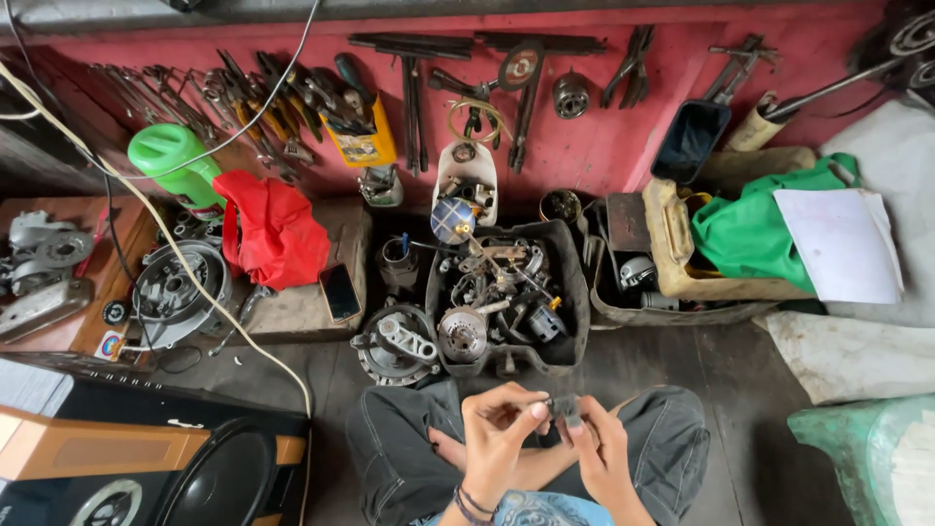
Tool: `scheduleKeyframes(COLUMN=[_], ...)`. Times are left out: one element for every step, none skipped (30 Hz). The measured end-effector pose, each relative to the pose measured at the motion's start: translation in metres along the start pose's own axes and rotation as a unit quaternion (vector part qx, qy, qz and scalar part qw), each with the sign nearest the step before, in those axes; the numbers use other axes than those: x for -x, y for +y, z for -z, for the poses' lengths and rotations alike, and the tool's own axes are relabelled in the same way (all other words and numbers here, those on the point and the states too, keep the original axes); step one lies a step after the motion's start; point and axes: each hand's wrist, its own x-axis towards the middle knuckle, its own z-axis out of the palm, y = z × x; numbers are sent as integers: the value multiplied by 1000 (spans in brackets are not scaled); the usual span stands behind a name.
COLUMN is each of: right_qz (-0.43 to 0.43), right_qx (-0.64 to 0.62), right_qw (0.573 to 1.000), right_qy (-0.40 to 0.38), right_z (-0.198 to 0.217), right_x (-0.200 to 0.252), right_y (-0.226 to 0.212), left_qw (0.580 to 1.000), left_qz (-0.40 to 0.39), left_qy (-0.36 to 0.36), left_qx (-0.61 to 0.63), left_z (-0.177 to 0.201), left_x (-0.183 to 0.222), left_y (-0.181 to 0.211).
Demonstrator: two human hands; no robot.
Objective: The person sits on the floor and cleans a small metal pin using a file and a rag. They file the pin, wipe it, and repeat the process to remove residue from the surface.
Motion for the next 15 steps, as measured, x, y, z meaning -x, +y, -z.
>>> scheduleKeyframes(right_qz=[7,14,13,-36,-85,-86,-89,-93,-95,-105,-111,-111,-95,-80,-80], right_qx=[30,59,59,16,-27,-27,-33,-39,-39,-74,-109,-109,-151,-193,-194], right_qw=[1000,998,998,999,996,996,995,995,995,992,988,988,984,976,976], right_qy=[-1,-1,0,6,11,11,14,17,17,13,9,8,-28,-63,-64], right_z=[-1,-2,-3,-3,-3,-4,-4,-3,0,3,7,12,16,20,15], right_x=[1,1,-2,-4,-7,-6,-7,-9,-7,-5,-6,-2,3,7,10], right_y=[-1,-1,7,15,23,17,12,6,4,1,-1,2,4,6,-9], left_qw=[1000,998,998,999,998,998,999,999,999,999,996,996,993,986,986], left_qz=[18,35,37,29,20,21,12,3,4,11,15,14,-20,-53,-54], left_qy=[9,18,17,-3,-22,-22,-31,-41,-39,-30,-22,-22,4,30,30], left_qx=[20,40,39,45,51,51,30,10,10,-36,-81,-81,-118,-155,-155], left_z=[2,4,3,3,2,2,1,-1,-1,-1,-2,-1,0,2,6], left_x=[2,4,6,7,9,9,9,9,6,4,0,-4,-7,-10,-12], left_y=[-1,-2,5,12,19,22,23,25,22,20,17,14,11,8,5])
